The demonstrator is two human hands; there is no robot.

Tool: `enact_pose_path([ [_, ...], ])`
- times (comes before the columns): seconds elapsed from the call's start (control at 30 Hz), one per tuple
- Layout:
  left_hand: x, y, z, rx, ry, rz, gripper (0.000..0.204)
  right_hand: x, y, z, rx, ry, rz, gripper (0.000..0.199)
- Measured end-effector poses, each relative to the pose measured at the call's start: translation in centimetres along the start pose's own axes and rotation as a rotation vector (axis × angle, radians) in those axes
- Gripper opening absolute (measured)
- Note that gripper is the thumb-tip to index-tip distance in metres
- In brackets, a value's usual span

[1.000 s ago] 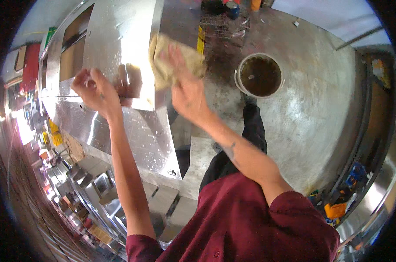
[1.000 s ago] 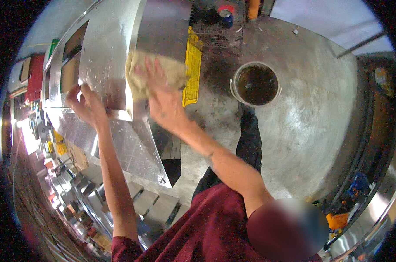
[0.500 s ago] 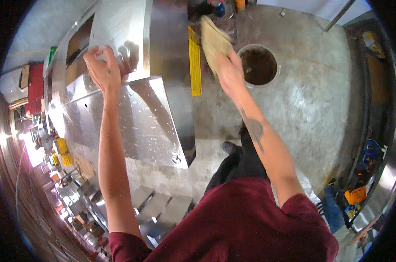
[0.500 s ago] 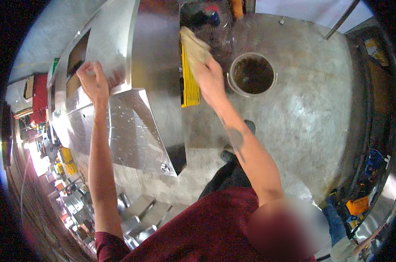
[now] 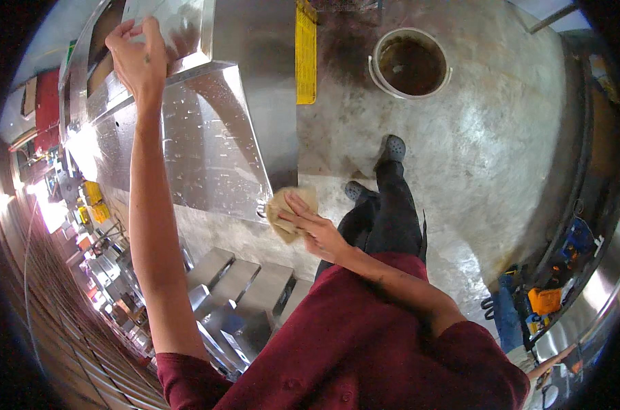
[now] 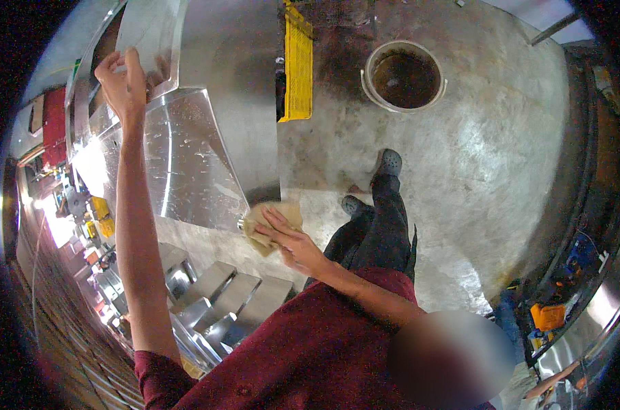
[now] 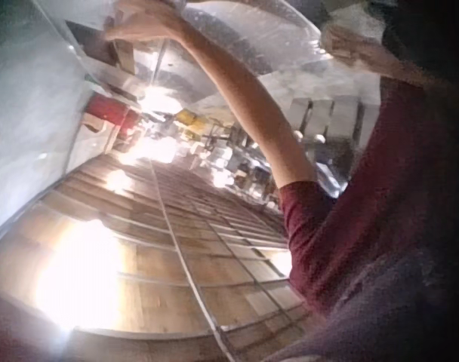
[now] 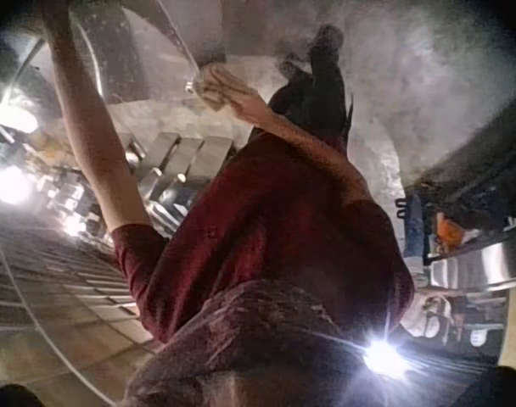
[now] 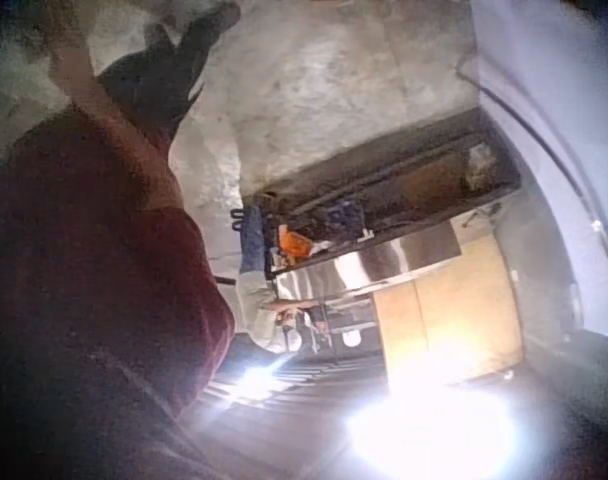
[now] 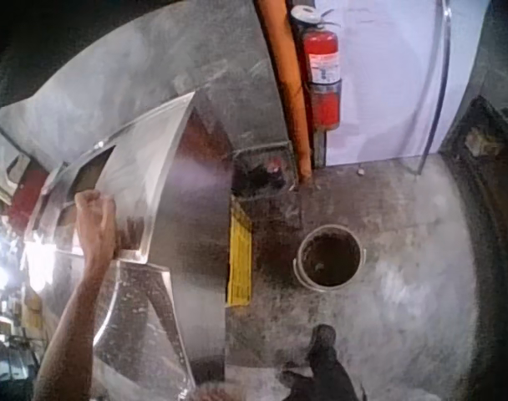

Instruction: The person wipes a large stainless steel surface with a cloth, repeatedly dipping the cloth into a bucket of liquid and wringing it out. The person cleans multiple sections of the metal surface, including edges and corners, in a workshop environment.

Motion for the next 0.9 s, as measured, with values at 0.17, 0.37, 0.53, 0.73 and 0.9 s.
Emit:
enact_pose_path([
  [0.17, -1.2, 0.3, -0.1, -0.007, 0.012, -0.076, 0.063, 1.4, -9.4, 4.2, 0.366, 0.832, 0.187, 0.043],
  [0.37, -2.8, 0.7, 0.6, 0.048, 0.022, -0.035, 0.068, 3.0, -10.9, 27.6, 0.492, 0.142, -0.003, 0.049],
  [0.53, -3.1, 1.1, 1.2, 0.064, -0.069, -0.007, 0.072, 5.7, -3.2, 19.9, 0.582, 0.07, -0.057, 0.065],
  [0.73, -2.5, 0.9, 1.6, 0.017, -0.043, 0.053, 0.072, 4.1, 4.4, -3.1, 0.355, 0.306, 0.093, 0.071],
  [0.9, -2.5, 1.2, 1.2, 0.069, -0.07, -0.001, 0.072, 3.2, 3.0, -9.8, 0.237, 0.473, 0.498, 0.055],
])
Point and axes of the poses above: each hand's wrist, its own z-axis towards the middle knuckle, its own y-axis out of the palm, x = y × z, the point moved 2 cm from there along z, towards the middle knuckle, and after that the axes turned 11 degrees about x, right-handed, at the moved point
